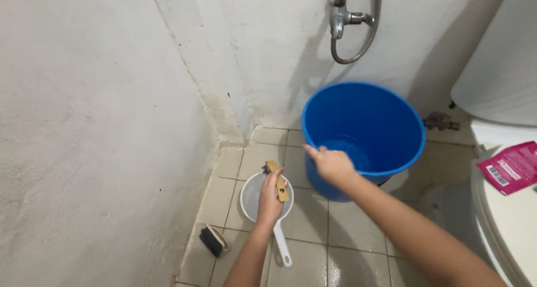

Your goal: The person prepares a cleaning solution by pouring powder into a small white jug and adding water from a blue bucket. They use a brush to scrub the faucet and shower hose, rinsing the brush repeatedly. The person also handles a pink packet and a green sachet, placing them on the toilet tank.

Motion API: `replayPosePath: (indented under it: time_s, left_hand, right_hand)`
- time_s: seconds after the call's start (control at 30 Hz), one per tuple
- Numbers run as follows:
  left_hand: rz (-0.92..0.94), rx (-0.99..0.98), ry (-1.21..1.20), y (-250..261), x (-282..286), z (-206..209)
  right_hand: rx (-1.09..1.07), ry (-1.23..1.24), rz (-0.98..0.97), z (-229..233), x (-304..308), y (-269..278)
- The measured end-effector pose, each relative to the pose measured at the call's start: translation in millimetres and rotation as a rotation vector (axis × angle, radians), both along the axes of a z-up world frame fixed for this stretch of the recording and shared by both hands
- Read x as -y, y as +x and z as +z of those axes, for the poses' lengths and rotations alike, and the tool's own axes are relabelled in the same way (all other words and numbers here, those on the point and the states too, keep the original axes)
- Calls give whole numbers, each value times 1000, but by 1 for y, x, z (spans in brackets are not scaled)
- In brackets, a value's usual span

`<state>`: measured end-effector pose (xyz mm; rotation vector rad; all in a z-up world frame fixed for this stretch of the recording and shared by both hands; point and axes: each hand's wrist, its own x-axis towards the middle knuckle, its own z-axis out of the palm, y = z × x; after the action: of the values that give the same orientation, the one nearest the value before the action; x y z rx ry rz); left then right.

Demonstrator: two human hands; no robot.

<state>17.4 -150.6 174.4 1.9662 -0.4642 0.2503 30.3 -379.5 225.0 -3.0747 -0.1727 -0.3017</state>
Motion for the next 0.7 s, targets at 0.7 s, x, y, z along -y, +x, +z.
replayPosePath:
  time_s: [0.7]
  left_hand:
    - [-11,-27,77,-8,8,-4]
  right_hand:
    - [348,-247,-85,11,76,-45]
